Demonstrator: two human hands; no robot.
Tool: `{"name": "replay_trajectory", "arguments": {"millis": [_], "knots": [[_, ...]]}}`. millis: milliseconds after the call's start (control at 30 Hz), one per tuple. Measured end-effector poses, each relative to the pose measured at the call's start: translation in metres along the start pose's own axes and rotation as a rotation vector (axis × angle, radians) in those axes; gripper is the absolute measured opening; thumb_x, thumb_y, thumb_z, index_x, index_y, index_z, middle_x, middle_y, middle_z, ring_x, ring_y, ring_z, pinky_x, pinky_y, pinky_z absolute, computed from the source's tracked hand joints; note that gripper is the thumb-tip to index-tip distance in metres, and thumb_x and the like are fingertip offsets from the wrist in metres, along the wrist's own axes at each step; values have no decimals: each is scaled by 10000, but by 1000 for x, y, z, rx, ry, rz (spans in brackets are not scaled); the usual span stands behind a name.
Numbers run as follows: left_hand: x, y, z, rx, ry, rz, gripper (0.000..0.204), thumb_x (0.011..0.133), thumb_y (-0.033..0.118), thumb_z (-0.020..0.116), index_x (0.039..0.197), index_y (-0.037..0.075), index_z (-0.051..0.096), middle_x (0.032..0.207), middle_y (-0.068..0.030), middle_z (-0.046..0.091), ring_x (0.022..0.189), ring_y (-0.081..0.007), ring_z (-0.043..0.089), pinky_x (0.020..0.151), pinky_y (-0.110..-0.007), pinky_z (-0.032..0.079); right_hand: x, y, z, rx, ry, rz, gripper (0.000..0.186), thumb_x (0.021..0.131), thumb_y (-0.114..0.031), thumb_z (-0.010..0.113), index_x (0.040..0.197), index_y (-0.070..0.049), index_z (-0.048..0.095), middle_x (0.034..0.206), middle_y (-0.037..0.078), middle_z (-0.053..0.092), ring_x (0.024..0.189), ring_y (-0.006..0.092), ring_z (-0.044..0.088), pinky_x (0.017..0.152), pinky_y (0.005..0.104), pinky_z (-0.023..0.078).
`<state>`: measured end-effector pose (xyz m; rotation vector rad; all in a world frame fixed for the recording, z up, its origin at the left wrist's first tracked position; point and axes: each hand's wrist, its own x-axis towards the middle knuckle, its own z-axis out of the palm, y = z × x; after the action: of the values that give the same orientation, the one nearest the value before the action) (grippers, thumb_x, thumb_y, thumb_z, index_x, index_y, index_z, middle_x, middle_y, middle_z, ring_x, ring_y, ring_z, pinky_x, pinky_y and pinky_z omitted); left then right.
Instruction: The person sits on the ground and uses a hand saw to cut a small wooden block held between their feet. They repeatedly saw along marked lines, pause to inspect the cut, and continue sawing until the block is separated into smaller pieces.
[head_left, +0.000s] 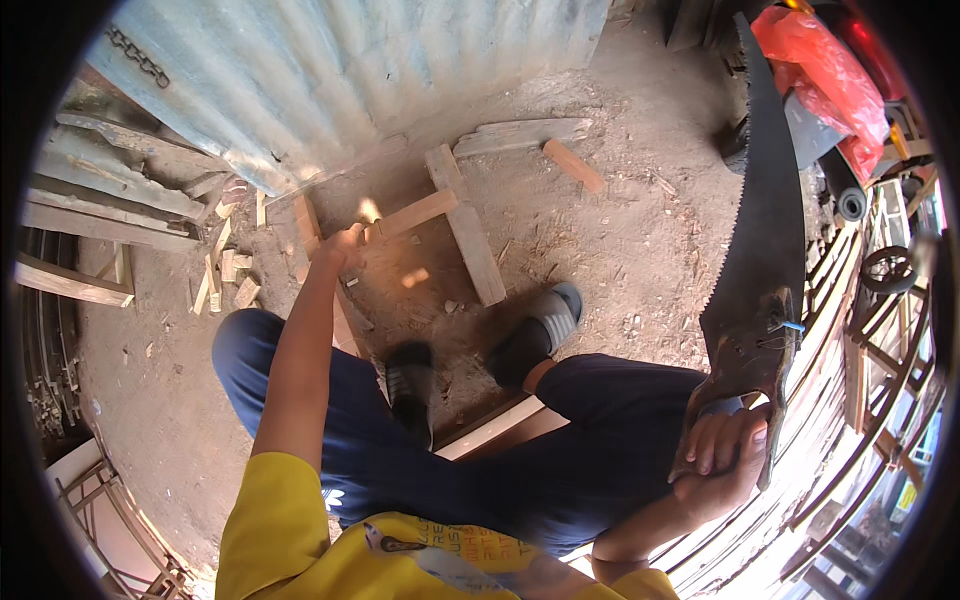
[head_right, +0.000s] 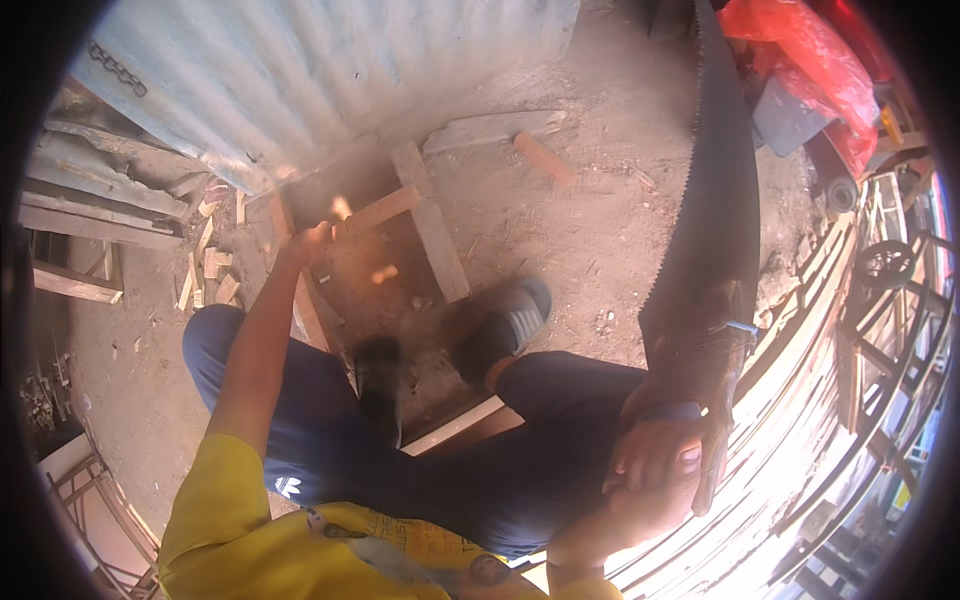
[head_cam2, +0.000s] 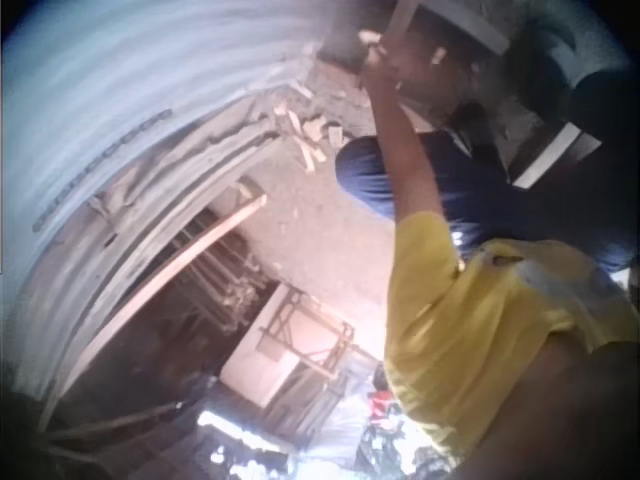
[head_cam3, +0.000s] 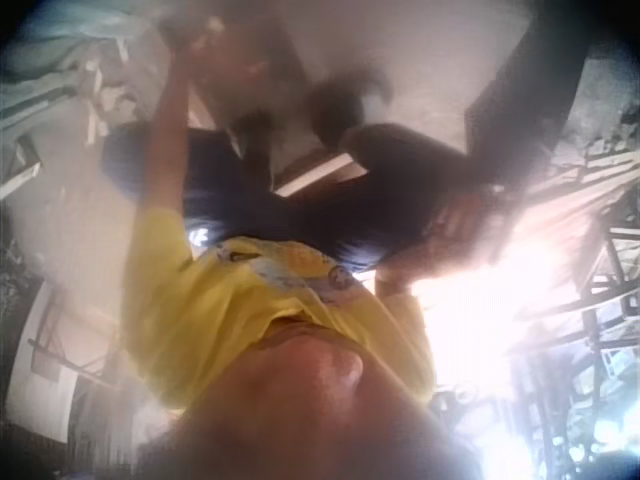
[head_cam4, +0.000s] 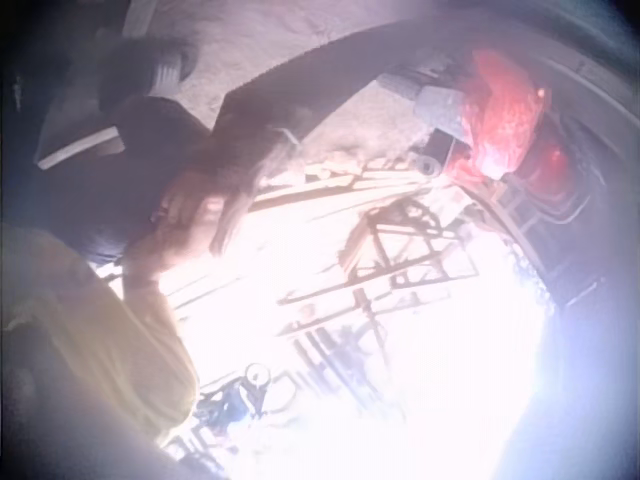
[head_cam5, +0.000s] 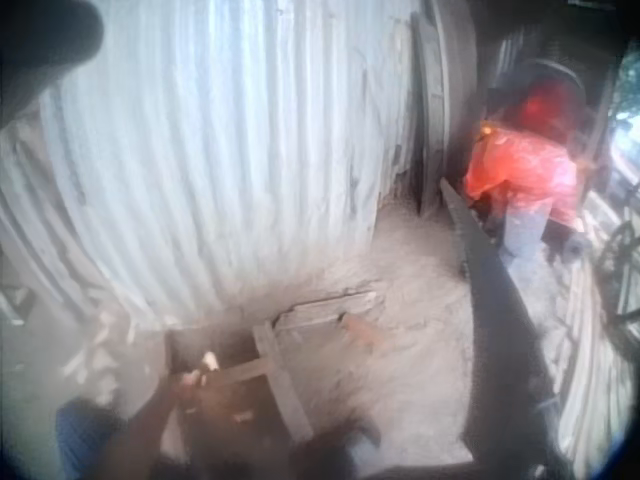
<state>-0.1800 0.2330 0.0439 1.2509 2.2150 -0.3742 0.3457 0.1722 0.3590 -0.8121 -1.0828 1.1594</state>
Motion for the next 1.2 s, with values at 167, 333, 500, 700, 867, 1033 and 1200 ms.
{"name": "replay_trajectory", "arguments": {"millis": [167,333,500,700,867,1033,1200], "knots": [[12,-7,20,-181,65,109,655,751,242,733,1328,106,456,1159,-209,621,1130,-353,578,922,-444,483,40,22,11,161,-120,225,350,979,-279,533,698,-130,388,435,-28,302,308,99,310,317,271,326],[8,-12,21,-186,211,214,498,754,334,729,1091,29,524,892,-227,656,896,-414,626,745,-485,495,67,39,6,219,-45,335,375,968,-293,554,672,-147,376,436,-9,350,319,116,363,329,284,364],[-13,10,-2,-172,311,265,474,739,373,735,1014,41,539,797,-223,651,818,-424,630,697,-480,498,116,49,14,75,-232,337,289,966,-247,537,753,-108,400,489,-15,344,351,95,318,350,260,330],[-71,11,-101,-13,428,289,429,745,386,717,969,46,579,739,-188,656,774,-392,652,711,-454,524,99,47,55,272,-220,283,248,973,-200,505,782,-86,396,517,-29,308,359,75,254,349,240,276],[-149,30,-156,19,645,191,400,790,382,711,962,49,571,682,-168,648,696,-346,676,635,-412,549,74,40,44,511,-517,307,278,974,-231,511,763,-102,383,524,-21,323,365,84,269,364,253,289],[-232,45,-193,40,979,263,354,792,342,724,910,54,558,639,-165,629,624,-330,668,558,-395,543,40,25,59,457,-427,174,268,954,-270,524,785,-101,403,528,-5,349,378,104,302,390,265,317],[-296,39,-212,5,1168,324,372,698,288,766,973,87,618,650,-87,616,685,-269,650,606,-371,514,33,20,59,628,-643,73,262,939,-280,540,800,-96,415,528,4,366,381,118,331,398,280,326]]}}
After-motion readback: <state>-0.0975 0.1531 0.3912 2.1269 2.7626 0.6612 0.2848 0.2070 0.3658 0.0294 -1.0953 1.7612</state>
